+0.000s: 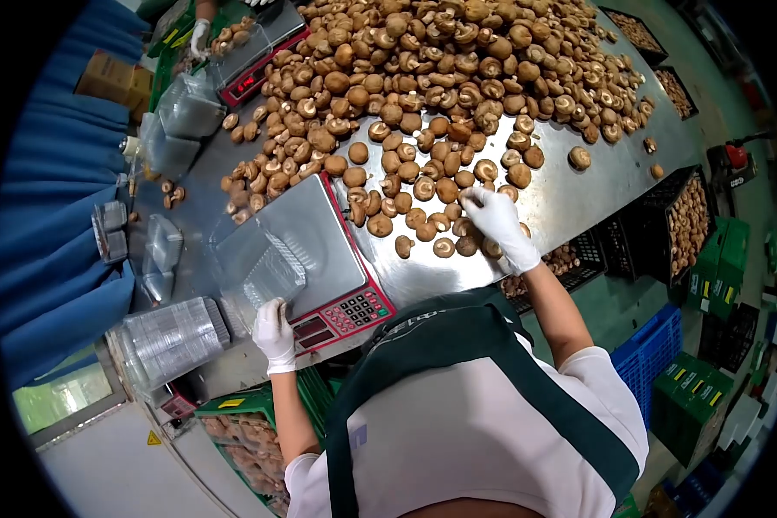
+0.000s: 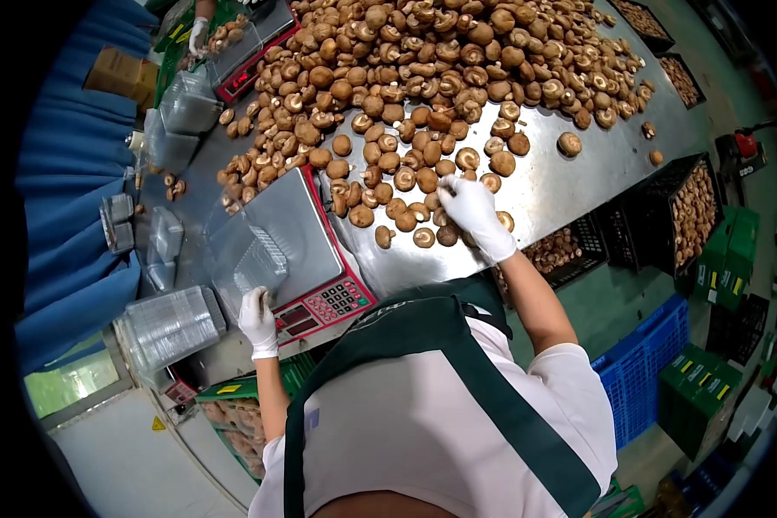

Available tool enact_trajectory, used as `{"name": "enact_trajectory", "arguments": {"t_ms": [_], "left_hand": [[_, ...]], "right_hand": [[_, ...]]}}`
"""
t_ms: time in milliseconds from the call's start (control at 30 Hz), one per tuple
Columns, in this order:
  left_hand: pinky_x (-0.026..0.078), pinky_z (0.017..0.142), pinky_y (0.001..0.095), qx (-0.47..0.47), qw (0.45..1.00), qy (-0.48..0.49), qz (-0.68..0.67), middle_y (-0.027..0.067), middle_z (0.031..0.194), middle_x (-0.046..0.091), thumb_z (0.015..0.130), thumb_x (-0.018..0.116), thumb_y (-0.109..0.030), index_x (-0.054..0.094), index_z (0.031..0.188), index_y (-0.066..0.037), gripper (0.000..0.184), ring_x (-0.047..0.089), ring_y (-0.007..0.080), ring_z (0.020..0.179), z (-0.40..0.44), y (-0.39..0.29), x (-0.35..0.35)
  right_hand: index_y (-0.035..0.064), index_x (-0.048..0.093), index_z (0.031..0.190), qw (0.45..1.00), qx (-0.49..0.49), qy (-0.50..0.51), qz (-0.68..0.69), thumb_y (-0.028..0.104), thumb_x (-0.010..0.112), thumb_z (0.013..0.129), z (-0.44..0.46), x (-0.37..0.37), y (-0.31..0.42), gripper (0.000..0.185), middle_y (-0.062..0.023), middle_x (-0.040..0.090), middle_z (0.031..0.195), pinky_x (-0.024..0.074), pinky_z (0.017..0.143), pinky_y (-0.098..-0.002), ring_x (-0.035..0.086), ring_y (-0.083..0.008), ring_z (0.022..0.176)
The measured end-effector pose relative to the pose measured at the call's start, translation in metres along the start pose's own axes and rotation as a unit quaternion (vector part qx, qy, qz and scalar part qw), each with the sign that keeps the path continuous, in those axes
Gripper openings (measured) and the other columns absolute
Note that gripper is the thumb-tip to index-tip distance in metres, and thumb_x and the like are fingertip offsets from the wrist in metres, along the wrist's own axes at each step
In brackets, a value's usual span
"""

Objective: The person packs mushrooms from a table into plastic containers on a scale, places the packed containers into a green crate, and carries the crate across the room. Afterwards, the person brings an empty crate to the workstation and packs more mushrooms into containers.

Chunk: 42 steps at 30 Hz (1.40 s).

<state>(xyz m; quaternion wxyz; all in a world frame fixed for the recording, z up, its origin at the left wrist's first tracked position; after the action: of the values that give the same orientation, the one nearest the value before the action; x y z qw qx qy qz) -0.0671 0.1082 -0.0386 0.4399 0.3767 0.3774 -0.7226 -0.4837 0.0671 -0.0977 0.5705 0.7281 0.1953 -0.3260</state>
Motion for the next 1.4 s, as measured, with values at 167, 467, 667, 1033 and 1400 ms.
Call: {"name": "enact_trajectory", "arguments": {"t_ms": [167,467,667,1033,1400], "left_hand": [[0.047,0.072,0.0348,-0.021,0.998,0.055,0.007,0.0094,0.093,0.061,0.070,0.069,-0.009,0.061,0.095,-0.007,0.026,0.059,0.0273,0.084,0.011,-0.023,-0.021],[0.048,0.081,0.0335,-0.056,0.971,0.065,-0.223,0.0128,0.102,0.061,0.074,0.067,-0.009,0.061,0.097,-0.003,0.025,0.060,0.0276,0.093,0.040,-0.161,0.040],[0.046,0.084,0.0326,-0.050,0.962,0.070,-0.258,0.0132,0.103,0.060,0.079,0.062,-0.013,0.060,0.101,-0.003,0.024,0.058,0.0275,0.097,0.093,-0.189,0.128],[0.046,0.078,0.0386,0.032,0.968,0.247,0.000,0.0135,0.091,0.062,0.075,0.061,-0.033,0.055,0.113,-0.010,0.044,0.056,0.0310,0.090,0.180,-0.224,0.250],[0.045,0.088,0.0386,-0.409,0.400,0.117,-0.812,0.0147,0.116,0.054,0.090,0.047,-0.016,0.043,0.124,-0.004,0.037,0.055,0.0238,0.105,0.092,-0.230,0.163]], "right_hand": [[0.0113,0.054,0.111,0.981,-0.061,-0.032,-0.182,0.031,0.064,0.075,0.049,-0.001,0.017,0.042,-0.0136,0.064,0.087,0.0499,0.066,-0.0394,0.063,-0.0269,0.081],[0.0044,0.060,0.099,0.998,0.008,0.056,-0.024,0.024,0.064,0.073,0.072,-0.006,0.002,0.033,-0.0127,0.064,0.087,0.0490,0.067,-0.0336,0.063,-0.0246,0.075],[0.0013,0.061,0.103,0.875,0.112,0.137,0.451,0.010,0.056,0.082,0.040,-0.039,-0.041,0.023,-0.0009,0.063,0.088,0.0447,0.061,-0.0183,0.056,-0.0061,0.073],[0.0007,0.064,0.091,0.814,0.146,0.195,0.527,0.016,0.059,0.086,0.032,-0.045,-0.069,0.017,-0.0028,0.065,0.087,0.0440,0.072,-0.0203,0.057,-0.0076,0.078],[0.0022,0.063,0.096,0.863,0.067,0.179,0.468,0.018,0.055,0.088,0.053,-0.040,-0.025,0.019,-0.0031,0.063,0.086,0.0443,0.072,-0.0203,0.057,-0.0074,0.081]]}}
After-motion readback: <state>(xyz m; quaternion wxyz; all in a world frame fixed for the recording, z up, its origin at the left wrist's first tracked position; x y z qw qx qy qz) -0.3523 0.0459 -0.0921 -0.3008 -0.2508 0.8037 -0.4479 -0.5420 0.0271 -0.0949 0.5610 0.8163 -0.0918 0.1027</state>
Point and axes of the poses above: each hand's wrist, its own z-axis towards the middle knuckle, its own x-axis out of the palm, y = z × x, the point moved 2 cm from there along z, towards the middle knuckle
